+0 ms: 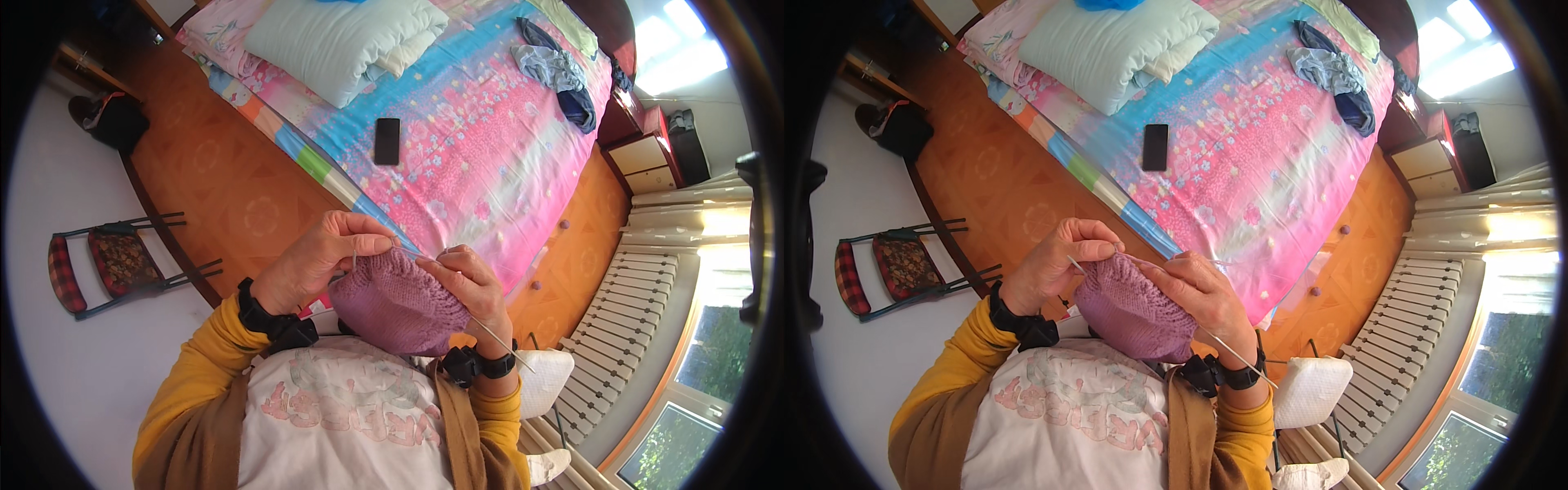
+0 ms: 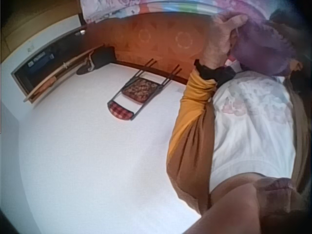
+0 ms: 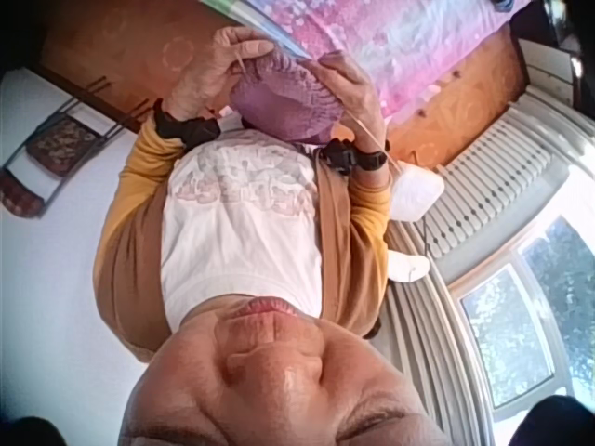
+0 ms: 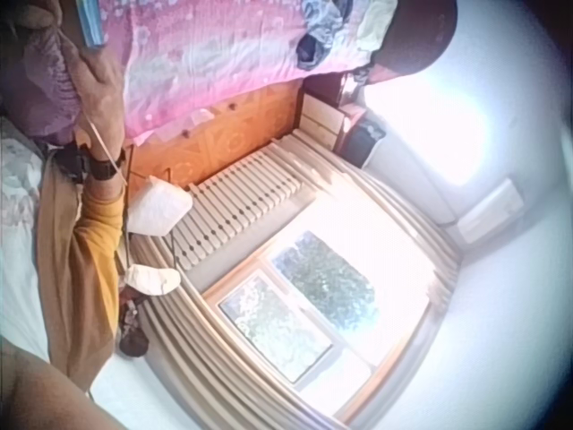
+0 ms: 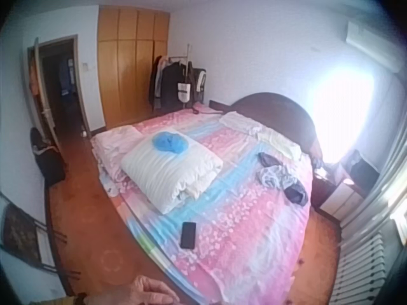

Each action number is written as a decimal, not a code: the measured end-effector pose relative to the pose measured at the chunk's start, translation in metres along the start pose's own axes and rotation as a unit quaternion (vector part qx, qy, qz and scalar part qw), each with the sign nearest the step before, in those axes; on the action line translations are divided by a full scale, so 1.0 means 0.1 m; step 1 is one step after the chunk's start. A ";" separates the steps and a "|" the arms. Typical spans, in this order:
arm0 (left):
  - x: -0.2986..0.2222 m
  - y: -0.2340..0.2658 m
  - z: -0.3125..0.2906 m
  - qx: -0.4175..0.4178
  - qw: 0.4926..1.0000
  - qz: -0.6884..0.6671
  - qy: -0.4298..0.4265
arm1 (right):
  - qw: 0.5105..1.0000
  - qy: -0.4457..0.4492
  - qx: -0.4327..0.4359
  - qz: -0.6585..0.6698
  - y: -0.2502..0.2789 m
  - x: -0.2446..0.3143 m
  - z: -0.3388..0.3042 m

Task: The person knits a purple fabric using knitting needles. They hold the needles and yarn, repeatedly forming stitches while seated in a bedroom.

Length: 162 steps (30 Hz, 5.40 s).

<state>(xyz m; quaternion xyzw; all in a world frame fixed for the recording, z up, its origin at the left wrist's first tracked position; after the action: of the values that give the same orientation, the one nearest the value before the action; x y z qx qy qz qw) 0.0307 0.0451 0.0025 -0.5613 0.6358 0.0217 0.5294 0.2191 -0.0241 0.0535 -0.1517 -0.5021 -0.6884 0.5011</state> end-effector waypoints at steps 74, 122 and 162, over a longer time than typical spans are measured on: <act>0.02 -0.05 0.03 -0.056 0.974 0.176 -0.130 | 0.999 -0.035 0.016 -0.036 -0.07 -0.06 0.02; 0.09 -0.06 -0.01 -0.110 0.956 0.137 -0.233 | 0.995 -0.072 -0.018 -0.067 -0.12 -0.01 -0.09; 0.03 -0.02 -0.04 -0.110 0.959 0.103 -0.242 | 0.991 0.005 -0.033 -0.131 -0.14 0.07 0.03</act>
<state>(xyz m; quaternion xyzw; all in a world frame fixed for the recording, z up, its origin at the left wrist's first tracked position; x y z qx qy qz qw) 0.0304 0.0399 0.0034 -0.5254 0.5368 0.2811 0.5974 0.2029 -0.0259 0.0521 -0.0977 -0.4922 -0.7648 0.4040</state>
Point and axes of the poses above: each hand's wrist, its own z-axis towards the middle knuckle, its own y-axis out of the back of the hand, x = y × z, the point moved 5 cm from there along z, towards the middle knuckle, and after that the axes turned 1 degree about -z, right-handed, at the moved point
